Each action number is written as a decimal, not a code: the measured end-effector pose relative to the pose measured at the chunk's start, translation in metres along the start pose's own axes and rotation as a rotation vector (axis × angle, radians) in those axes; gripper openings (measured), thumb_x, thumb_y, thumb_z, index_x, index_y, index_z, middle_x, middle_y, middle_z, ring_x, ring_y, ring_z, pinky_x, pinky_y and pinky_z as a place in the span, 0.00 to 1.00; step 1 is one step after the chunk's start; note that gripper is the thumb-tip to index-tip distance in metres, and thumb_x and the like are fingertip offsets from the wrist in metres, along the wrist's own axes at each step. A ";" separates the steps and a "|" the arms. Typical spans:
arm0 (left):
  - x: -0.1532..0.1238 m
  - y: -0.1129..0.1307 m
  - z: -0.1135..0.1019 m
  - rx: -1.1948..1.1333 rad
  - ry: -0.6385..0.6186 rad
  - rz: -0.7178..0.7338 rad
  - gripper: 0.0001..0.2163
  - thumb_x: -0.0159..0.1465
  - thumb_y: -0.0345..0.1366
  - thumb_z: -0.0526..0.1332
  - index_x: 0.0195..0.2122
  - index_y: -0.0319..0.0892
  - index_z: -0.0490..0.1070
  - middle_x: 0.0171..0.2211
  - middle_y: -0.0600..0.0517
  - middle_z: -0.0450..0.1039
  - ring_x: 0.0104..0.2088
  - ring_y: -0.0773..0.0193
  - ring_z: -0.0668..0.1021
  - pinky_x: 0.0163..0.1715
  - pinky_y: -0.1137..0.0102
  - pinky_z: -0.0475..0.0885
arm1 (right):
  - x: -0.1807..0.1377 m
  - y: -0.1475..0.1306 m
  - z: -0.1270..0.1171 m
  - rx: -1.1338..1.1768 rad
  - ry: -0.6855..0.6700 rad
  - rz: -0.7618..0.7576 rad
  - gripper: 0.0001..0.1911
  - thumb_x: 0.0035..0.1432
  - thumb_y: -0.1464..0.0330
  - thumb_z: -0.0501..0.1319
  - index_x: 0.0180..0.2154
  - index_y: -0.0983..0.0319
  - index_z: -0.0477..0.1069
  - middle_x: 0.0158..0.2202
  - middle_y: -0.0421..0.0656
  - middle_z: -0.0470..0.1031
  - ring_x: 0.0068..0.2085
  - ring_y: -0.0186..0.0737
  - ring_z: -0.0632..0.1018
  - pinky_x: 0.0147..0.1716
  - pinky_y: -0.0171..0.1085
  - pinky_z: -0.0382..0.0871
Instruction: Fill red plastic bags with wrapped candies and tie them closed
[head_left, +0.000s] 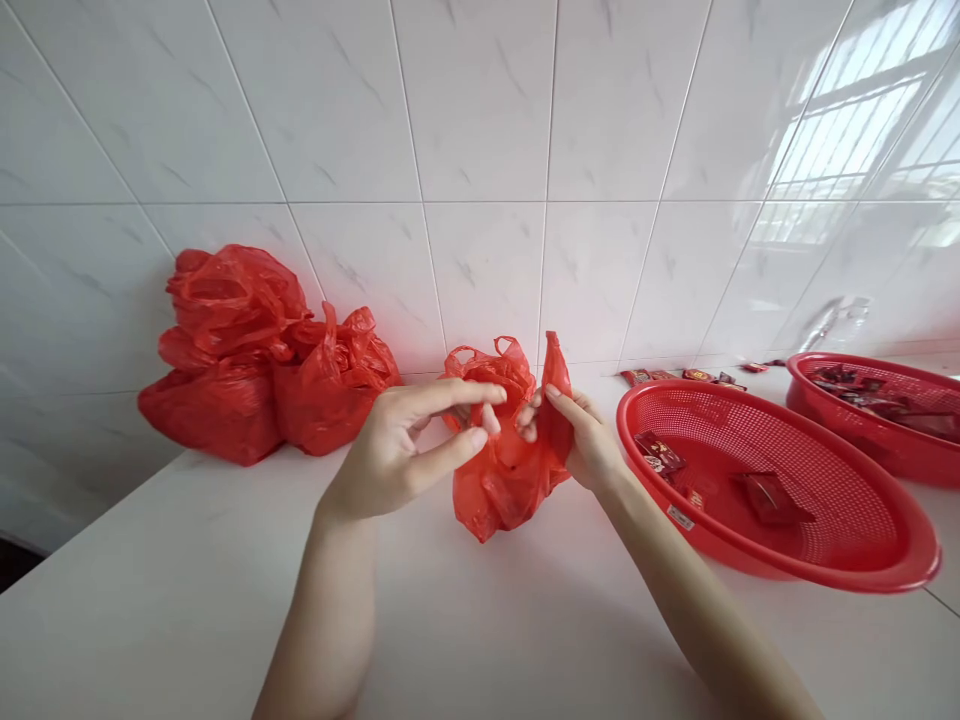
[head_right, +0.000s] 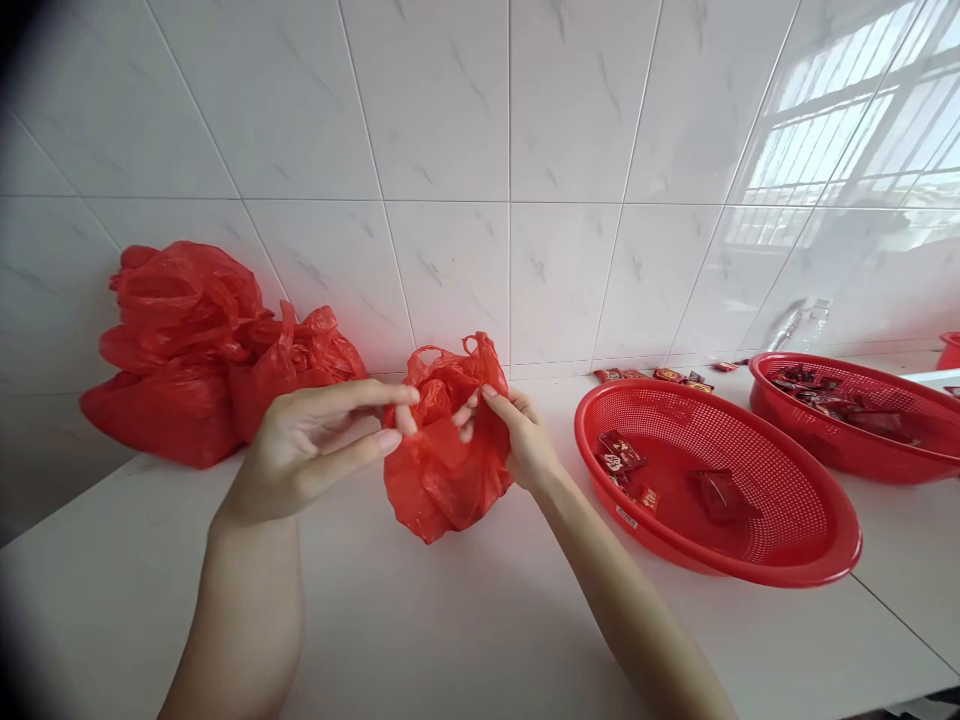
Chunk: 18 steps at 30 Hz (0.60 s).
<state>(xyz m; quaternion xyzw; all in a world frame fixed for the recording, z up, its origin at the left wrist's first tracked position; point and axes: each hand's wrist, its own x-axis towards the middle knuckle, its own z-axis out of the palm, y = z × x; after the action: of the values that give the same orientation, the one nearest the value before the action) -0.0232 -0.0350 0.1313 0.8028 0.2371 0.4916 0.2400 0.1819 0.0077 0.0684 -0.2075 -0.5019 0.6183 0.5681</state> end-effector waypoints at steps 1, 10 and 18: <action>-0.001 0.001 -0.004 -0.019 -0.055 0.031 0.14 0.62 0.26 0.63 0.47 0.46 0.79 0.31 0.53 0.80 0.34 0.65 0.81 0.38 0.69 0.79 | 0.000 -0.001 0.000 -0.035 0.013 0.027 0.15 0.59 0.56 0.65 0.30 0.61 0.72 0.23 0.39 0.76 0.21 0.31 0.68 0.25 0.34 0.64; 0.006 -0.011 0.006 -0.098 -0.059 -0.029 0.12 0.63 0.30 0.64 0.47 0.45 0.77 0.37 0.49 0.80 0.39 0.61 0.81 0.39 0.66 0.79 | -0.020 -0.014 0.012 -0.444 -0.259 0.154 0.05 0.60 0.70 0.56 0.35 0.61 0.71 0.20 0.32 0.63 0.22 0.29 0.64 0.22 0.32 0.56; 0.013 -0.025 0.021 -0.024 -0.107 -0.094 0.12 0.66 0.34 0.63 0.50 0.46 0.76 0.46 0.47 0.78 0.40 0.63 0.80 0.42 0.67 0.79 | -0.022 -0.018 0.007 -0.232 -0.439 0.255 0.03 0.52 0.71 0.59 0.31 0.62 0.71 0.19 0.33 0.66 0.19 0.27 0.62 0.19 0.31 0.50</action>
<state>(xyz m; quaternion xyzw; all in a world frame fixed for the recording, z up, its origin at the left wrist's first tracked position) -0.0021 -0.0109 0.1165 0.8129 0.2555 0.4391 0.2848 0.1909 -0.0178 0.0803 -0.1936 -0.6501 0.6535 0.3359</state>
